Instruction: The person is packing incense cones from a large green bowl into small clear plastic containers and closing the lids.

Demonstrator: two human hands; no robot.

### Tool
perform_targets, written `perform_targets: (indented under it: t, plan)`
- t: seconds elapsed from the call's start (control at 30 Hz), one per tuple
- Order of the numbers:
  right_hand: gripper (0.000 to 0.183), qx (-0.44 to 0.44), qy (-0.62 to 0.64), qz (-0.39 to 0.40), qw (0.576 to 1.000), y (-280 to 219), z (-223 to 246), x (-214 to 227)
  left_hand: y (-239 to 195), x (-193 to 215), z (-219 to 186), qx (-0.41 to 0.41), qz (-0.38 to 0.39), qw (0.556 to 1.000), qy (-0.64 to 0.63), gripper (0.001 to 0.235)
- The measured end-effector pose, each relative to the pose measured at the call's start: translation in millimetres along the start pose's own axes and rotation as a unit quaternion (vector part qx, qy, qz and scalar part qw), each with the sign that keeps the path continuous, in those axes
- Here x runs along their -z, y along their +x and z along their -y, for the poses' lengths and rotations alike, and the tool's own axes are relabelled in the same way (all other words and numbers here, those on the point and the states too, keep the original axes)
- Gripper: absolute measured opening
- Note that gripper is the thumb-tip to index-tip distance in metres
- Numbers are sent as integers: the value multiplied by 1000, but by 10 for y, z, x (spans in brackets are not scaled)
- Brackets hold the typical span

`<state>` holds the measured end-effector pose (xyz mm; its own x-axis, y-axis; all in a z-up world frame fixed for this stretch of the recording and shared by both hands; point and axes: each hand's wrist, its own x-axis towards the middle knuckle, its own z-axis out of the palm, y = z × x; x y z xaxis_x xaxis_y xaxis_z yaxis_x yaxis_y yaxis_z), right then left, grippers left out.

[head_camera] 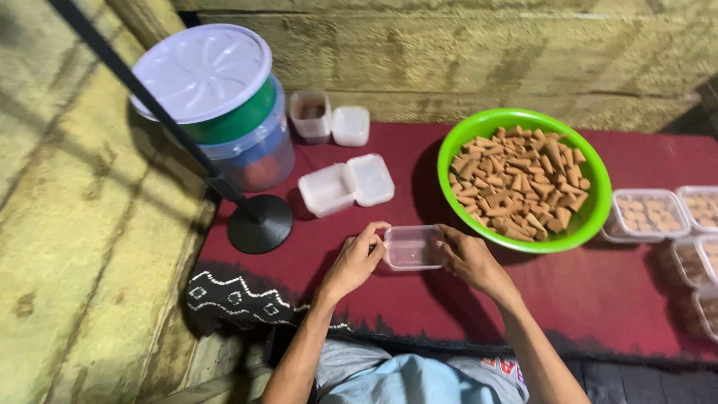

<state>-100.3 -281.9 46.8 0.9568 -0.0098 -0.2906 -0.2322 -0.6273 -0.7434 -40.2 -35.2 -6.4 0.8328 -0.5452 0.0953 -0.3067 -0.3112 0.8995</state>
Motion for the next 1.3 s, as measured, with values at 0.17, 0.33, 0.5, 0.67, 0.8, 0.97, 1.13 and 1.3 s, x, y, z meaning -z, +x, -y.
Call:
perform_targets:
  t: [0.17,0.33,0.5,0.67,0.8,0.97,1.13,1.3]
  plan:
    - [44,-31,40,-25,998,-113,-152,-27,25,-123,-29,-4,23,1000,0,42]
    - [42,-50,77,-38,995,-269,-104,2,11,-144,-136,19,34,999,-6,43]
    - [40,-30,140,-43,989,-234,-274,-66,44,-181,15,50,53,997,3,35]
    - [40,-27,184,-45,982,-230,-393,-167,29,-163,43,61,55,997,2,34]
    - [46,-15,192,-25,981,-218,-493,-190,20,-131,13,54,64,996,-9,34]
    - [46,-11,198,-27,980,-225,-486,-166,5,-133,22,58,59,996,-19,33]
    - [45,-8,206,-41,978,-234,-507,-189,8,-132,-44,60,55,996,-19,33]
    - [47,-15,208,-29,978,-260,-488,-169,34,-126,13,63,62,996,-23,35]
